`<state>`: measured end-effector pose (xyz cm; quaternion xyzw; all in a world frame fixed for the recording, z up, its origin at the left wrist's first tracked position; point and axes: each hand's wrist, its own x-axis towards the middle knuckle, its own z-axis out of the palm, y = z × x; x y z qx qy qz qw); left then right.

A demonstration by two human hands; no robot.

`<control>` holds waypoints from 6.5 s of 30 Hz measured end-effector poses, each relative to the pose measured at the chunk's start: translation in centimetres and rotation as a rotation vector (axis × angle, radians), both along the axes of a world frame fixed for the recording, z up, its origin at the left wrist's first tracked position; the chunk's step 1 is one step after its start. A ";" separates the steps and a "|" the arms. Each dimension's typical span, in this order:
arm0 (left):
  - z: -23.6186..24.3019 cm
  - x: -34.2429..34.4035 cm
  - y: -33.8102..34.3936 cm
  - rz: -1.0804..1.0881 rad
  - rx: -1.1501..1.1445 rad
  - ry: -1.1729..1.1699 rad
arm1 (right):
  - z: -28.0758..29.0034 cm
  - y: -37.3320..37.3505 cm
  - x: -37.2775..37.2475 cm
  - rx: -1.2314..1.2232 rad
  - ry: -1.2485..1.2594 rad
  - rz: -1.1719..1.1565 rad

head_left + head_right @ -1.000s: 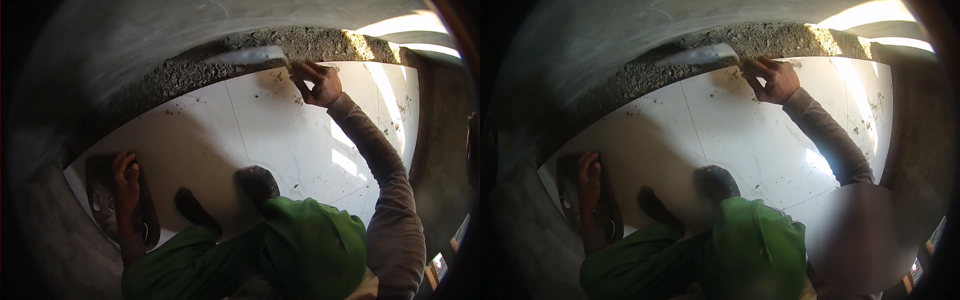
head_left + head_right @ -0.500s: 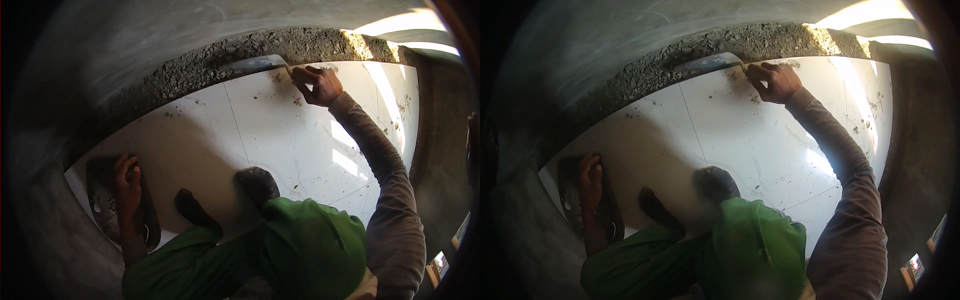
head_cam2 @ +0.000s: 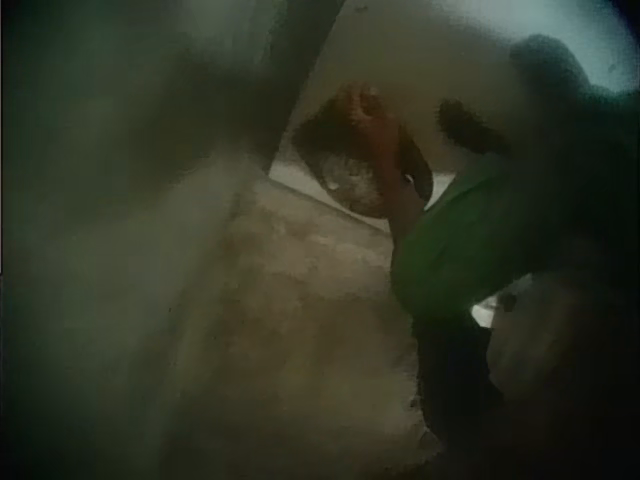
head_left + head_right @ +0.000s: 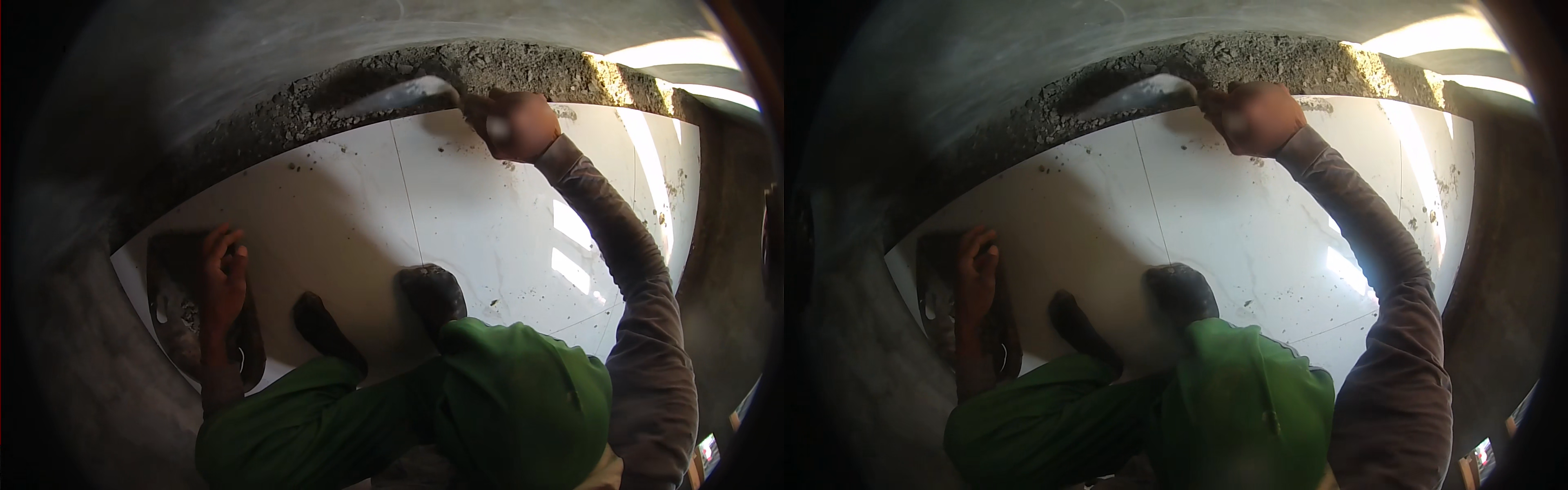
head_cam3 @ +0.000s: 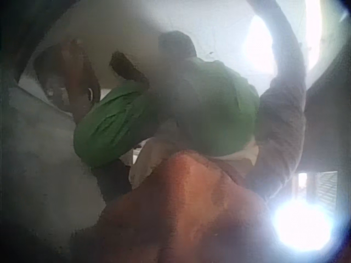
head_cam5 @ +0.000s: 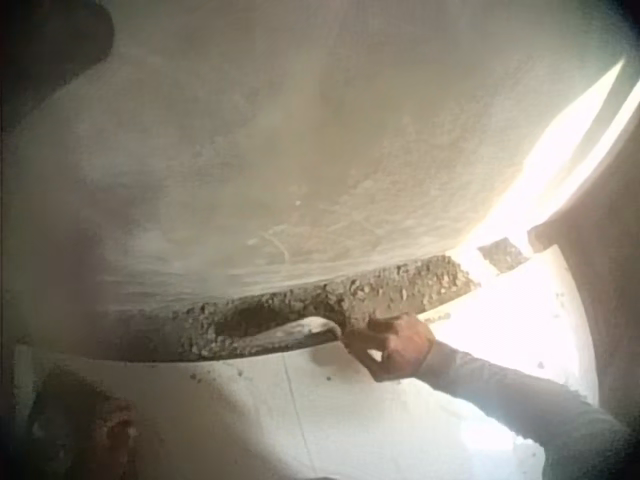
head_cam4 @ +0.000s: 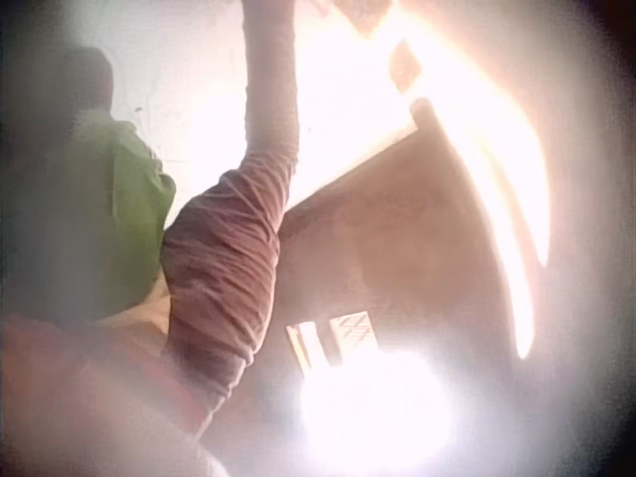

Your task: The person applies mortar to the junction between a tiled floor and a concrete wall using a trowel and a tray.

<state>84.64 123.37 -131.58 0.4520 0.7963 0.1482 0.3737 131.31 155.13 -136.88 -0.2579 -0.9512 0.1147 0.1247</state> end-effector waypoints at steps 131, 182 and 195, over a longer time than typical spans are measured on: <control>2.9 8.9 -2.6 -0.079 -0.100 0.140 | -1.0 8.1 28.9 0.089 -0.327 -0.438; 7.5 12.8 -1.7 -0.040 -0.096 0.104 | 4.9 -1.8 32.2 -0.079 -0.213 -1.129; 7.5 12.8 -0.1 -0.215 -0.037 0.078 | 7.3 12.5 41.4 -0.860 0.810 -1.507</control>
